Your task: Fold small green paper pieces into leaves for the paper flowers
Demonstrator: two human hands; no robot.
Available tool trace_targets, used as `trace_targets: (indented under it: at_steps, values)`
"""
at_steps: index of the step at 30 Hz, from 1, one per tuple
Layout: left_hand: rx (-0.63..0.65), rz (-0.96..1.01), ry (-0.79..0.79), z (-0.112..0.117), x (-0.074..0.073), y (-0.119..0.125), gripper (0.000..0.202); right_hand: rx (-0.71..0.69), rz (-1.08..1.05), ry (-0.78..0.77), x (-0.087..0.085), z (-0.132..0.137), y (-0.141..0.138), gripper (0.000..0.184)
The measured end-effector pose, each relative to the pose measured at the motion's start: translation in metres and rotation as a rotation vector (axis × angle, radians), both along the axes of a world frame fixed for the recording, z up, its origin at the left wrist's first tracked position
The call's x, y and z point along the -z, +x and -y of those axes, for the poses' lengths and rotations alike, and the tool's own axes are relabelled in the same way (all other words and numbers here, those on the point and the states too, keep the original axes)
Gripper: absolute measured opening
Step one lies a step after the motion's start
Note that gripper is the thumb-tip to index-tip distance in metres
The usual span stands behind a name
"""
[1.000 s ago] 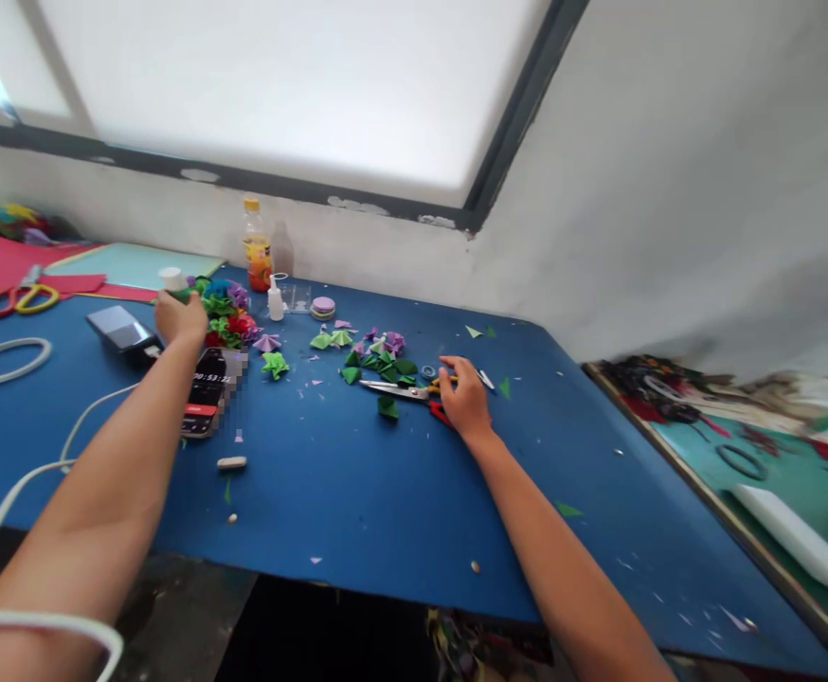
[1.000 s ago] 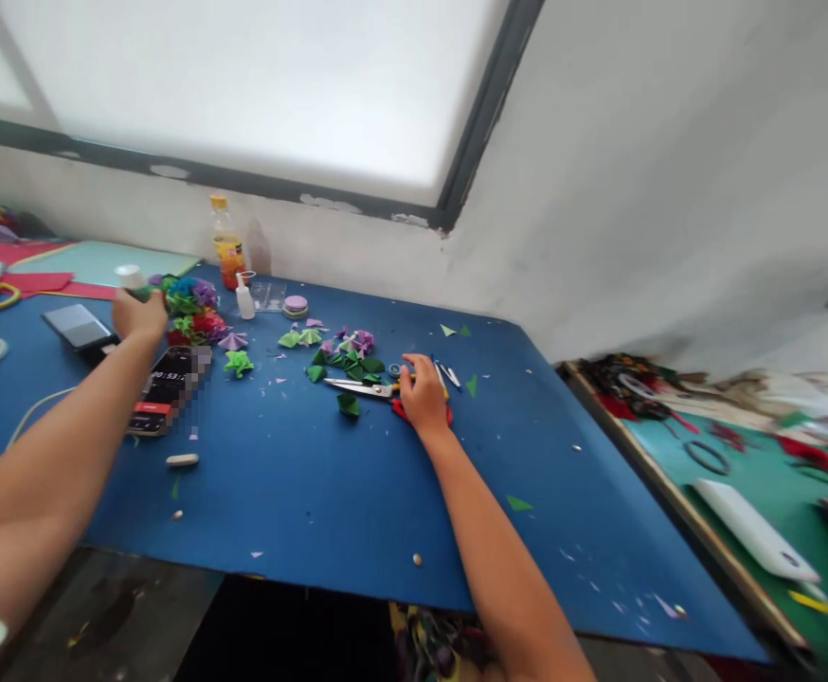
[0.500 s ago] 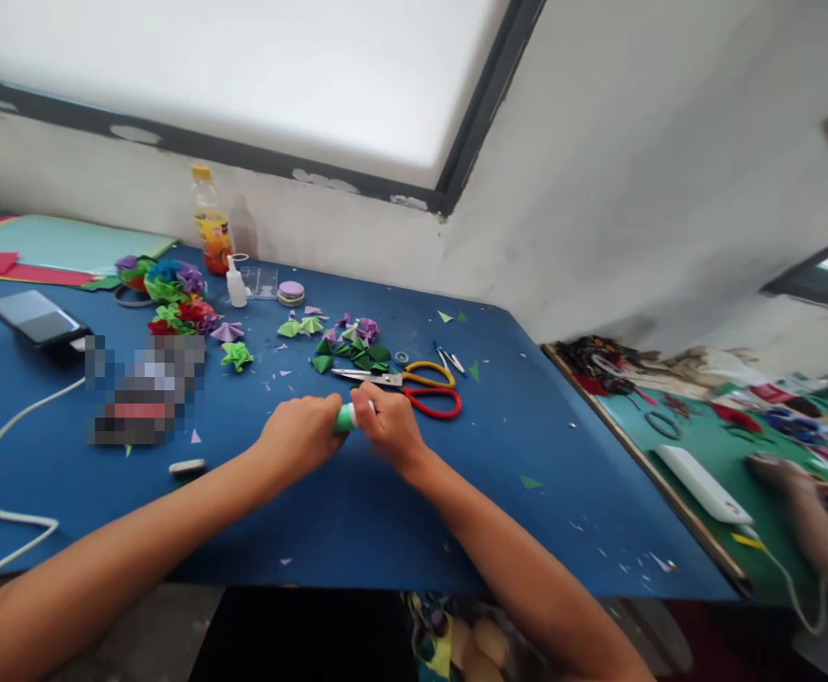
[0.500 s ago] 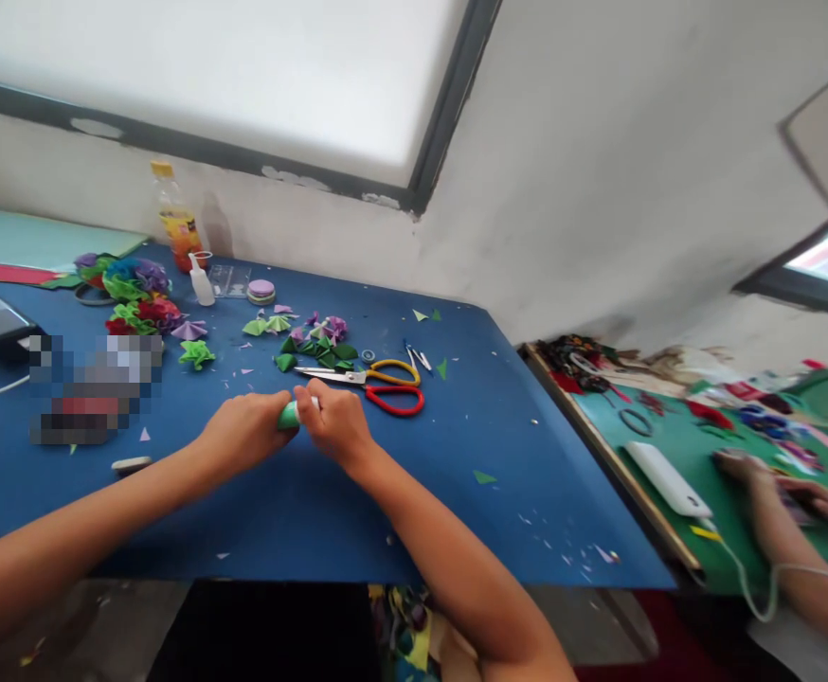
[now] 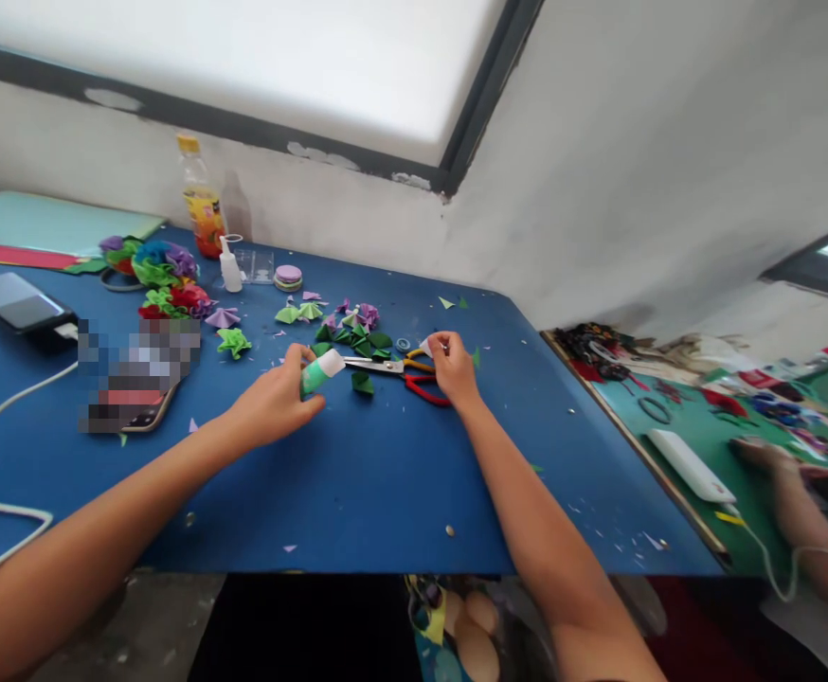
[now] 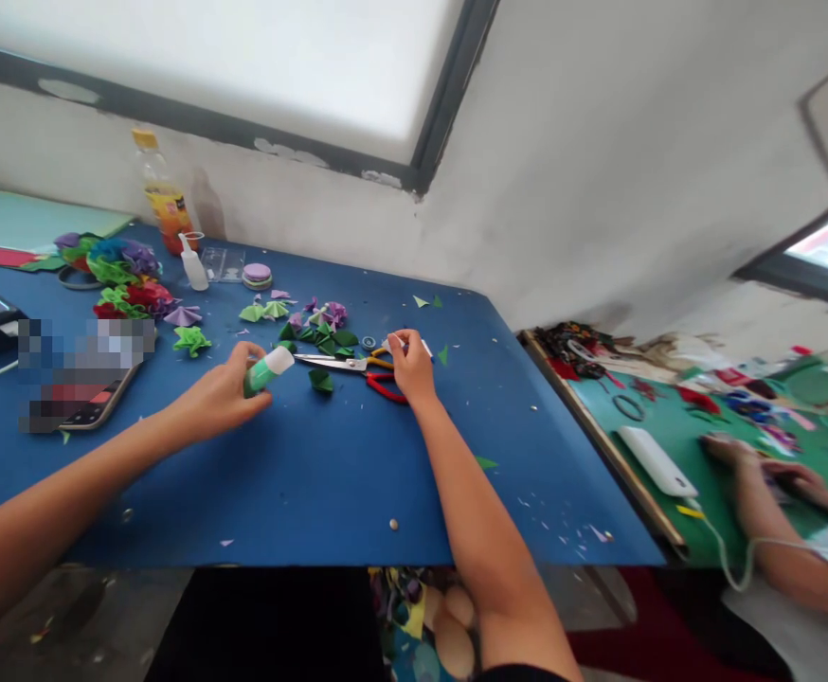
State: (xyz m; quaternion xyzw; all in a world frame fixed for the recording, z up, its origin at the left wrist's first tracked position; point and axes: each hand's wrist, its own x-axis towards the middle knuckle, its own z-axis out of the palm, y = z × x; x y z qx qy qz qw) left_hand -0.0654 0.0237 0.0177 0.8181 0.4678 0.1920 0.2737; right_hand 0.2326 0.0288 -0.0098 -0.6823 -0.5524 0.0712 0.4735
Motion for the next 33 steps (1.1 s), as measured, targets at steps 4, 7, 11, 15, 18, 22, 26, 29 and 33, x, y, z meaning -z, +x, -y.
trace_targets:
  at_steps: [4, 7, 11, 15, 18, 22, 26, 29, 33]
  values:
    - [0.042, 0.095, 0.054, -0.004, 0.007, -0.005, 0.034, -0.008, -0.108, -0.032, 0.017, -0.007, 0.014, 0.046]
    - [0.048, 0.185, 0.199, -0.011, 0.010, -0.007, 0.030, -0.015, -0.150, -0.039, 0.019, -0.008, 0.023, 0.046]
    - [-0.040, 0.319, 0.164, -0.013, 0.010, -0.007, 0.039, -0.036, -0.163, -0.050, 0.019, -0.007, 0.022, 0.046]
    - [-0.104, 0.391, 0.075, -0.013, -0.001, -0.002, 0.035, -0.052, -0.160, -0.057, 0.019, -0.006, 0.016, 0.044]
    - [-0.098, 0.425, 0.069, -0.016, -0.013, 0.008, 0.030, -0.053, -0.142, -0.056, 0.017, -0.005, 0.014, 0.043]
    - [-0.044, 0.593, -0.153, -0.024, -0.017, 0.022, 0.035, -0.031, -0.082, -0.039, 0.014, -0.006, 0.012, 0.039]
    - [0.041, 0.782, -0.458, -0.022, -0.008, 0.026, 0.037, 0.009, -0.010, -0.043, 0.014, -0.010, 0.011, 0.036]
    - [0.178, 0.795, -0.582, -0.016, -0.002, 0.021, 0.037, 0.011, 0.025, -0.078, 0.016, -0.012, 0.013, 0.038]
    - [0.326, 0.731, -0.621, -0.011, 0.001, 0.014, 0.038, 0.011, 0.075, -0.110, 0.018, -0.012, 0.012, 0.042]
